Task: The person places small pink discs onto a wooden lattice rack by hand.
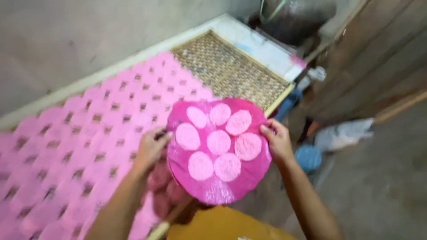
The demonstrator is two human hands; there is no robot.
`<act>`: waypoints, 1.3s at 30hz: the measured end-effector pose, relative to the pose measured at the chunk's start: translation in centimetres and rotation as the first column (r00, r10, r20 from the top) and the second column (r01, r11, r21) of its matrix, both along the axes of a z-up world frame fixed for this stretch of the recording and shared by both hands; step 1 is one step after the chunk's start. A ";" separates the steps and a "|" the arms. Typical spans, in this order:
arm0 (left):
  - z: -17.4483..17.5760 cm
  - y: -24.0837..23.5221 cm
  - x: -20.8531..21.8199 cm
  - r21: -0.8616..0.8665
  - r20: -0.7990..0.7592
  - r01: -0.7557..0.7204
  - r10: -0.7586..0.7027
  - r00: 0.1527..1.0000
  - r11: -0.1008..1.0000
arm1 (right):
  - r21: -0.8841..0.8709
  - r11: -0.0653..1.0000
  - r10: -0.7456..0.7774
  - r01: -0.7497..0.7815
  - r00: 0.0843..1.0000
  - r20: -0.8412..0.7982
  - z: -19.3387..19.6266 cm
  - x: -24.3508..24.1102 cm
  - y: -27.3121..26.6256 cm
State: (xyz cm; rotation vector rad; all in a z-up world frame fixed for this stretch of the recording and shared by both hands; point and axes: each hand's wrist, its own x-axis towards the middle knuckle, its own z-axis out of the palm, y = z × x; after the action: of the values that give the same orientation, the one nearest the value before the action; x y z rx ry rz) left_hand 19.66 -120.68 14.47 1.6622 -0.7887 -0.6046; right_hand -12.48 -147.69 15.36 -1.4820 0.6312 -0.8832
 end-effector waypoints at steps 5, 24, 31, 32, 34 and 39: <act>-3.7 -16.2 0.8 -0.162 -0.161 -0.034 0.007 0.987 0.986 | -0.213 0.972 -0.146 0.099 0.965 -0.217 -2.4 3.1 -16.0; -9.7 -48.4 0.2 0.193 0.636 -0.493 0.275 0.721 0.848 | -0.658 0.477 0.313 -0.583 0.812 -0.492 -13.3 24.3 -49.9; -13.8 -54.3 1.4 0.343 0.824 -0.568 0.050 0.564 0.749 | -0.651 0.003 0.325 -0.759 0.616 -0.717 -9.7 28.4 -49.4; -14.5 -54.7 1.4 0.409 0.816 -0.551 -0.020 0.578 0.728 | -0.670 -0.066 0.325 -0.740 0.619 -0.715 -9.9 28.2 -49.7; -15.2 -54.4 1.8 0.355 0.875 -0.540 -0.068 0.479 0.763 | -0.686 -0.110 0.244 -0.719 0.649 -0.720 -11.4 28.5 -49.6; -15.6 -53.5 4.6 0.212 0.762 -0.464 0.151 0.629 0.860 | -0.448 0.339 0.324 -0.827 0.549 -0.770 -16.6 32.9 -53.5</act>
State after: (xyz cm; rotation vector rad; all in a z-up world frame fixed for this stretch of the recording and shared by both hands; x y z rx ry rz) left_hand 24.24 -174.18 -1.13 2.4102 -0.9263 0.2266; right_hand 20.46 -201.19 -1.21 -2.6343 -0.0620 0.0075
